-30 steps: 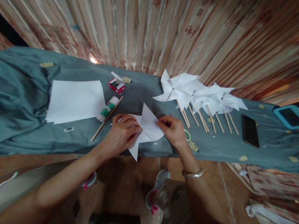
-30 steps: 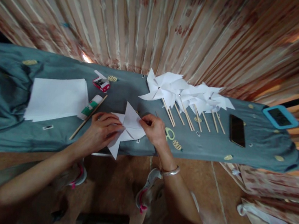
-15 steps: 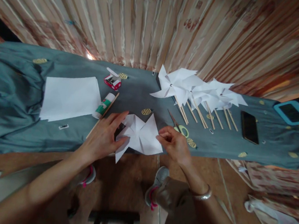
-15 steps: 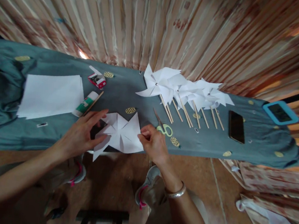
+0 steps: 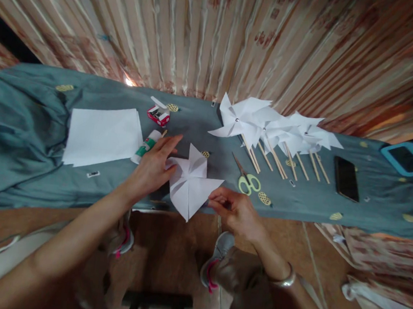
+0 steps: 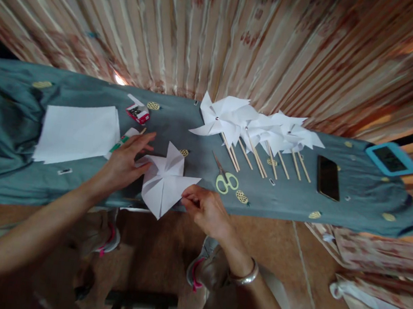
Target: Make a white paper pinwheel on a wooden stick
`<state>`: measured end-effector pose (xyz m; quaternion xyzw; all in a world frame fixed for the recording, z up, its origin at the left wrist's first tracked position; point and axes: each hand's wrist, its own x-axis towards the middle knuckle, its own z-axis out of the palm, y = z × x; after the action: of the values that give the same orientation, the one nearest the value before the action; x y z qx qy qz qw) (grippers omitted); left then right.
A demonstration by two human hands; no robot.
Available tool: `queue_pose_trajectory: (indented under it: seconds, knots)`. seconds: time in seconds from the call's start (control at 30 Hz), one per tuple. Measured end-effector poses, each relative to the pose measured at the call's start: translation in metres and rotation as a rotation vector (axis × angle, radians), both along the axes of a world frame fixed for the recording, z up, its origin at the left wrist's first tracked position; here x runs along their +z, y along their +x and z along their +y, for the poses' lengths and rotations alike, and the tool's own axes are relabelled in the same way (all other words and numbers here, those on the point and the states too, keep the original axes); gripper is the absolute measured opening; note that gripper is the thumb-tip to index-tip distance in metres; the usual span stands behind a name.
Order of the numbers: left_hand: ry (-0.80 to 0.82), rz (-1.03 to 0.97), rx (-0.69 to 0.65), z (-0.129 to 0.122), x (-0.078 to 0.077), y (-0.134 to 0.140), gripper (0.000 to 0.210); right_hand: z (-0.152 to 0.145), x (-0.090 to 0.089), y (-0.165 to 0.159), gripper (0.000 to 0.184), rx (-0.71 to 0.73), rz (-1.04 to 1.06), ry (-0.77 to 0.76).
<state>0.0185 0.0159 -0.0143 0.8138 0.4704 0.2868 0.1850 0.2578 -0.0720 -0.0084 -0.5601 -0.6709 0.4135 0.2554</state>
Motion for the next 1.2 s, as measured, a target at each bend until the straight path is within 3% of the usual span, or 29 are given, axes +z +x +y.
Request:
queue_pose_trajectory:
  seconds: [0.13, 0.2, 0.37, 0.67, 0.77, 0.97, 1.2]
  knots:
    - [0.079, 0.034, -0.075, -0.011, 0.007, -0.002, 0.044, -0.002, -0.001, 0.003, 0.016, 0.001, -0.208, 0.336]
    - [0.074, 0.042, -0.137, -0.020, 0.009, -0.001, 0.031, -0.002, -0.005, 0.003, 0.022, 0.053, -0.243, 0.409]
    - [0.067, 0.092, -0.226, -0.030, 0.010, 0.003, 0.025, 0.000, -0.010, 0.007, 0.038, 0.090, -0.297, 0.403]
    - [0.065, 0.080, -0.184, -0.031, 0.007, 0.000, 0.024, -0.005, -0.015, -0.007, 0.047, 0.195, -0.341, 0.446]
    - [0.059, 0.092, -0.212, -0.035, 0.004, 0.003, 0.023, -0.009, -0.015, -0.016, 0.042, 0.237, -0.343, 0.479]
    - [0.060, 0.158, -0.258, -0.042, 0.000, 0.009, 0.021, -0.011, -0.015, -0.022, 0.015, 0.287, -0.322, 0.503]
    - [0.052, 0.181, -0.270, -0.044, -0.001, 0.011, 0.019, -0.006, -0.019, -0.018, 0.009, 0.228, -0.223, 0.419]
